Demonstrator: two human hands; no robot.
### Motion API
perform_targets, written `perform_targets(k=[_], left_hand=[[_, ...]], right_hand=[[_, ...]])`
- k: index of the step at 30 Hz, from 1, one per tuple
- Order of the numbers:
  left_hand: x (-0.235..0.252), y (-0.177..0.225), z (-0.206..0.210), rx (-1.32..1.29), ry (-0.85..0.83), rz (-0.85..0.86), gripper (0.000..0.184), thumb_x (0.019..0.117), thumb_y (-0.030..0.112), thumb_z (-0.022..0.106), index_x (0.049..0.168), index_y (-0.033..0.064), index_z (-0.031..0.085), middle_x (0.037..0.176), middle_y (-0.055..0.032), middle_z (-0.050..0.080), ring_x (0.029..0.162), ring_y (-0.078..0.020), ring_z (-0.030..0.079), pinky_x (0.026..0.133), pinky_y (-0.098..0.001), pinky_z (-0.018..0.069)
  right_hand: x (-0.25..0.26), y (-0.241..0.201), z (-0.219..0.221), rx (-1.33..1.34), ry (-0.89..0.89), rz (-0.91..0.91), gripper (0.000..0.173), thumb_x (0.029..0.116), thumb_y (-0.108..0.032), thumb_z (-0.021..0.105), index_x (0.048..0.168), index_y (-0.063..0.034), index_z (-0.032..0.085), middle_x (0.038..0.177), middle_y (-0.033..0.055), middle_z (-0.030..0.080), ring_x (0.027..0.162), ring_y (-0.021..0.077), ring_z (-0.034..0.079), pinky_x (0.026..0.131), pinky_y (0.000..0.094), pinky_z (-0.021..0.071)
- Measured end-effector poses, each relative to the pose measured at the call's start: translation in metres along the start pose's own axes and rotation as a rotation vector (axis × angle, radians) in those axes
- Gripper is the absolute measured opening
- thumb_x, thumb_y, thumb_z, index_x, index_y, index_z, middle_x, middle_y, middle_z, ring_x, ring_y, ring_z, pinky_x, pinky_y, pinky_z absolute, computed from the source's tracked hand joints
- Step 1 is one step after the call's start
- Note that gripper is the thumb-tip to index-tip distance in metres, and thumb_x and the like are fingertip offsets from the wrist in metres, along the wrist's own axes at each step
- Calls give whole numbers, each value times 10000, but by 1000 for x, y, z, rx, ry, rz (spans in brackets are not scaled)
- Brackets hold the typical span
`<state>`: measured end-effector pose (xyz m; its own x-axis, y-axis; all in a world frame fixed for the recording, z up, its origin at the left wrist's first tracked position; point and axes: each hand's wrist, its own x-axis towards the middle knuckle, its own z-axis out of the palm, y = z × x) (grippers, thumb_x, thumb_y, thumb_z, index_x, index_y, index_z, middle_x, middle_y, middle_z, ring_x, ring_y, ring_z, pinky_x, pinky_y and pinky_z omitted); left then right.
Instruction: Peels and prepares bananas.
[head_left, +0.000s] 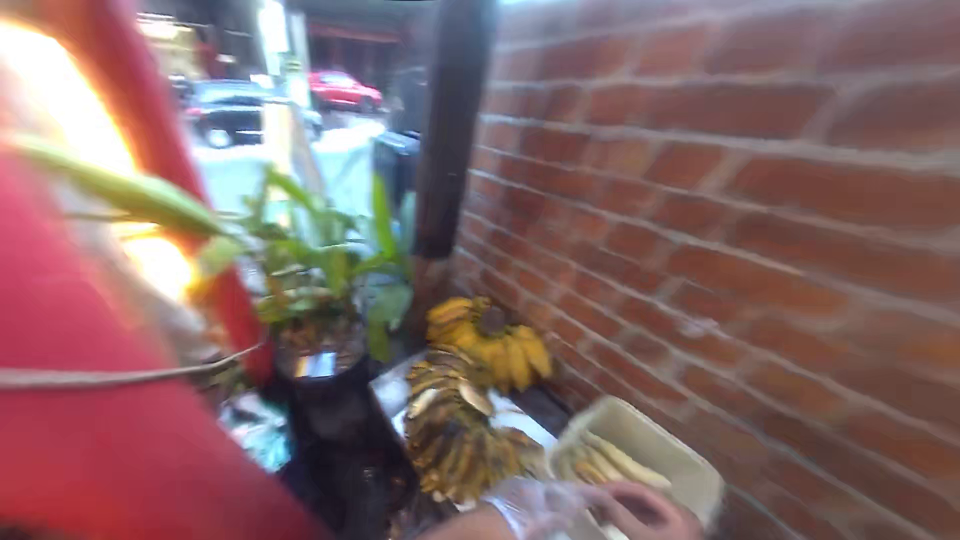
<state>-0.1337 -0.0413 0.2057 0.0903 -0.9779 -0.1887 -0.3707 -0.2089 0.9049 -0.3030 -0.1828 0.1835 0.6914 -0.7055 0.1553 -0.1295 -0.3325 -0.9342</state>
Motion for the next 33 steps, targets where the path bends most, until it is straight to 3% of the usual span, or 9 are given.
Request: perform_targets(k=[2, 4, 8, 13, 17, 22, 28, 33], left_hand=[[20, 2, 12, -69, -40, 64, 412, 1095, 286, 451, 1448, 121, 585, 1404, -90, 632, 1277, -192, 604, 1117, -415, 460], [29, 15, 24, -273, -131, 108, 460, 1091, 306, 448, 1482, 81, 536, 1474, -68, 581, 1332, -145, 561, 1148, -362, 436], [63, 7, 69, -592, -302, 65, 575, 1068, 449, 445, 1531, 108, 475, 1506, -85, 545, 1358, -247, 549, 1080, -490, 510], [104, 6, 121, -768, -485, -110, 694, 1024, 579, 478, 1514, 88, 490, 1506, -127, 541, 1351, -318, 551, 1024, -530, 532], [125, 20, 154, -708, -553, -187, 668, 1034, 551, 462, 1506, 80, 497, 1509, -125, 538, 1349, -323, 550, 1008, -533, 535], [145, 22, 182, -608, -603, -220, 653, 1024, 566, 490, 1448, 73, 557, 1486, -117, 564, 1326, -312, 570, 998, -511, 541], [151, 30, 194, -563, -657, -229, 547, 1066, 436, 461, 1371, 0, 587, 1417, -180, 608, 1321, -360, 572, 1032, -565, 518], [146, 28, 190, -462, -793, -265, 690, 1056, 514, 437, 1559, 46, 377, 1563, -157, 468, 1420, -331, 478, 1116, -535, 454]], right_hand=[[1, 24, -24, 54, 99, -45, 125, 879, -115, 735, 966, -26, 740, 861, 46, 748, 728, 148, 717, 668, 343, 635], [-3, 44, -53, 159, 155, -16, 132, 889, -139, 715, 975, -40, 731, 888, 57, 738, 748, 178, 711, 680, 365, 632], [-38, 72, -110, 349, -47, 68, 348, 950, -243, 740, 1227, -33, 717, 1084, 126, 751, 958, 251, 732, 863, 417, 630], [-85, 91, -133, 284, 173, 178, 209, 931, -170, 765, 1113, -68, 772, 1015, 54, 773, 900, 166, 748, 812, 340, 651], [-110, 107, -147, 278, 341, 286, 155, 898, -121, 772, 1044, -70, 777, 962, 36, 770, 854, 133, 740, 791, 312, 646], [-131, 123, -166, 252, 375, 382, 121, 868, -160, 777, 965, -87, 776, 880, 3, 751, 788, 84, 712, 744, 280, 623], [-146, 124, -173, 40, 240, 372, 192, 852, -197, 783, 972, -51, 750, 870, 61, 733, 794, 126, 697, 762, 341, 599], [-156, 150, -178, -115, 347, 360, 216, 849, -230, 760, 950, -42, 727, 827, 74, 711, 763, 156, 678, 738, 378, 573]])
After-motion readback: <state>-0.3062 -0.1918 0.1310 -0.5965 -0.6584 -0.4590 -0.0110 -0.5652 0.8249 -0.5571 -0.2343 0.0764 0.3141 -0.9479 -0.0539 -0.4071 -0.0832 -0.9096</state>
